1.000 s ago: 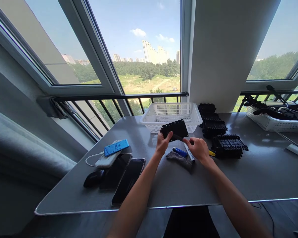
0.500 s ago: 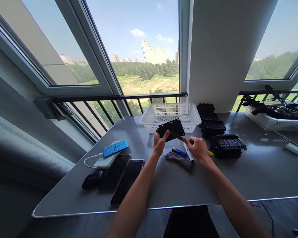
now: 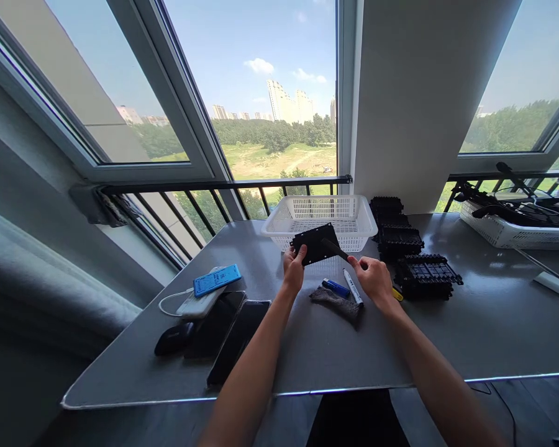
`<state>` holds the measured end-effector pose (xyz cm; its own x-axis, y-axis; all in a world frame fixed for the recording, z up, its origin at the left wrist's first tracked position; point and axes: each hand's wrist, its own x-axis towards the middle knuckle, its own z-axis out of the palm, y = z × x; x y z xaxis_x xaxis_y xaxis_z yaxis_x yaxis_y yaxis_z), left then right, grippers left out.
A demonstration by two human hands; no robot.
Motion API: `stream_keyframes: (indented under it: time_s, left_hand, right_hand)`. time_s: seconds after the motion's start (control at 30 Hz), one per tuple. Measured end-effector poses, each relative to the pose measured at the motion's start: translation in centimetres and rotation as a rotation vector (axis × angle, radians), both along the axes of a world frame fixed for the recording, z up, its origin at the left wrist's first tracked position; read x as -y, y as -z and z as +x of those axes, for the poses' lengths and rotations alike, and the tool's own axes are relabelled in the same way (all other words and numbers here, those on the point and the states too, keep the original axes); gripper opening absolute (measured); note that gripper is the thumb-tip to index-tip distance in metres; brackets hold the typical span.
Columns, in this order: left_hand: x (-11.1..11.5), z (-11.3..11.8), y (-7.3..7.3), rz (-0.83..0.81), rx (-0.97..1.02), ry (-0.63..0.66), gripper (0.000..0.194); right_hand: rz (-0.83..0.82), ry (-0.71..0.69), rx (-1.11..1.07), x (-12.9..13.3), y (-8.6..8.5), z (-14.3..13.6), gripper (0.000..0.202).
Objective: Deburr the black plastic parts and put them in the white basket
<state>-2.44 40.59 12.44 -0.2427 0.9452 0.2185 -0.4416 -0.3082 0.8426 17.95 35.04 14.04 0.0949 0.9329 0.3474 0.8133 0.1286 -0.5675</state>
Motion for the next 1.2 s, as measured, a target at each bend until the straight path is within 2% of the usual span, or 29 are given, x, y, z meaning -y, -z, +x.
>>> stream_keyframes:
  time_s: [0.17, 0.4, 0.57, 0.8, 1.0, 1.2]
  left_hand:
    - [0.1, -0.2, -0.1, 0.050, -0.049, -0.063, 0.045]
    - [-0.3, -1.8, -0.2, 0.050, -0.031, -0.137, 0.045]
    - [-0.4, -1.3, 0.3, 0.041, -0.090, -0.112, 0.045]
    - [-0.2, -1.6, -0.4, 0.064, -0.051, -0.150, 0.044]
    - [-0.1, -1.0, -0.2, 0.064, -0.082, -0.112, 0.045]
    - [0.2, -0.5, 0.1, 0.049, -0.065, -0.093, 0.044]
  right_hand:
    - [-0.038, -0.026, -0.010, 0.0, 0.0, -0.1, 0.058]
    - [-0.071, -0.020, 0.008, 0.3, -0.2, -0.3, 0.054]
    - [-0.060, -0.019, 0.030, 0.3, -0.2, -0.4, 0.054]
    - [-0.028, -0.020, 0.013, 0.1, 0.2, -0.3, 0.059]
    - [-0.009, -0.052, -0.007, 0.0, 0.3, -0.3, 0.059]
    - [-0.014, -0.059, -0.142, 0.0, 0.1, -0.2, 0.062]
